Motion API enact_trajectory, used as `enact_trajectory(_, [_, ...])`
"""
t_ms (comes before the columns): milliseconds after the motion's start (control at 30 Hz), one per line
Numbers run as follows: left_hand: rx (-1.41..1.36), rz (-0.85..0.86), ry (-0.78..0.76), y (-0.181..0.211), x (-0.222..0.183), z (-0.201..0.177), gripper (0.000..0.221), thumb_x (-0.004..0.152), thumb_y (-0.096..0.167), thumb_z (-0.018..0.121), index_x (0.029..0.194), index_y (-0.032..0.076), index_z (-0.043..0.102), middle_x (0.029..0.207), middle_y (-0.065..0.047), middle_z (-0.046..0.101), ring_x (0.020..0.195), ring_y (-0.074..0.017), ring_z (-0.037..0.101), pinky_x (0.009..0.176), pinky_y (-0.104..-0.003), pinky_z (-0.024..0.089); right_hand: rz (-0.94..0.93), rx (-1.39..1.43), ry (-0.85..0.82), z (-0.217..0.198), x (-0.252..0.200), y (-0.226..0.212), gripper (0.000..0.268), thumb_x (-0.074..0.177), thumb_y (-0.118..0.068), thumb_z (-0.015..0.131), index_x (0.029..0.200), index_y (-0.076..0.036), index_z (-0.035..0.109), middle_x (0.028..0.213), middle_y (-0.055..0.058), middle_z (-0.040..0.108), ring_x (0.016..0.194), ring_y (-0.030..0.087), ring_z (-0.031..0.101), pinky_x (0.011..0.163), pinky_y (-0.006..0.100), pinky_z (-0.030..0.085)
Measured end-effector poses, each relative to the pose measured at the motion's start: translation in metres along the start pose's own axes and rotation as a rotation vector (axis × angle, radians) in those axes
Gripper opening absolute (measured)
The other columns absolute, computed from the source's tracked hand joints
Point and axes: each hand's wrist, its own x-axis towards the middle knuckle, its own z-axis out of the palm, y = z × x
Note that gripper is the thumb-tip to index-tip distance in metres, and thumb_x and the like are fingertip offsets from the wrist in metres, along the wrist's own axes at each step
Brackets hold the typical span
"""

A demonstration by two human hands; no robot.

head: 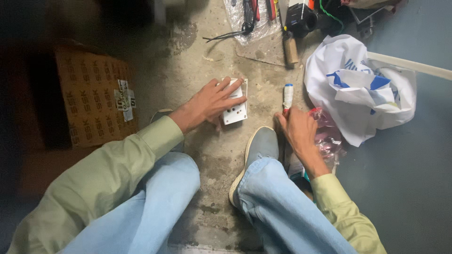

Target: The person uses a screwdriver to unscrew and open a white plastic electrical switchboard on the floor.

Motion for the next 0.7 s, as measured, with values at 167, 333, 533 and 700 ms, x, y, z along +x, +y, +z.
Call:
enact_trajectory(167, [0.232, 0.013, 0.305, -0.008, 0.023, 0.038, 0.085, 0.074, 0.059, 0.094, 0.142, 0.034, 0.050, 0.131, -0.007, 0.053, 0.118, -0.0290, 0.058, 0.084, -0.039, 0.054, 0.038, 0.064, -0.046, -0.017, 0.017, -0.004, 0.057, 0.101, -0.051, 0.080, 0.128, -0.007, 0.058, 0.102, 0.026, 0.080, 0.099, 0.053, 0.080, 0.087, 0.067, 0.062])
enact_trajectory(333, [0.324, -0.018, 0.262, -0.011, 0.009, 0.024, 0.044, 0.102, 0.055, 0.069, 0.128, 0.023, 0.054, 0.116, -0.004, 0.055, 0.114, -0.0252, 0.056, 0.089, -0.038, 0.049, 0.043, 0.298, -0.064, -0.040, 0.024, -0.004, 0.067, 0.101, -0.027, 0.084, 0.148, 0.005, 0.049, 0.110, 0.038, 0.077, 0.105, 0.062, 0.075, 0.092, 0.075, 0.057])
enact_trajectory(533, [0.168, -0.003, 0.280, -0.021, 0.025, 0.065, 0.097, 0.063, 0.084, 0.089, 0.127, 0.017, 0.059, 0.118, -0.007, 0.059, 0.122, -0.0268, 0.055, 0.108, -0.046, 0.044, -0.240, 0.288, 0.263, -0.136, 0.009, -0.005, 0.037, 0.106, -0.028, 0.083, 0.114, 0.006, 0.068, 0.090, 0.032, 0.076, 0.085, 0.058, 0.074, 0.072, 0.069, 0.057])
enact_trajectory(700, [0.171, -0.079, 0.531, -0.015, 0.025, 0.078, 0.088, 0.066, 0.095, 0.076, 0.099, 0.016, 0.058, 0.107, -0.011, 0.056, 0.100, -0.0285, 0.052, 0.089, -0.045, 0.040, -0.284, 0.799, 0.307, -0.239, -0.028, -0.064, 0.102, 0.126, 0.009, 0.078, 0.180, -0.039, 0.007, 0.141, 0.023, 0.078, 0.118, 0.029, 0.084, 0.099, 0.039, 0.076])
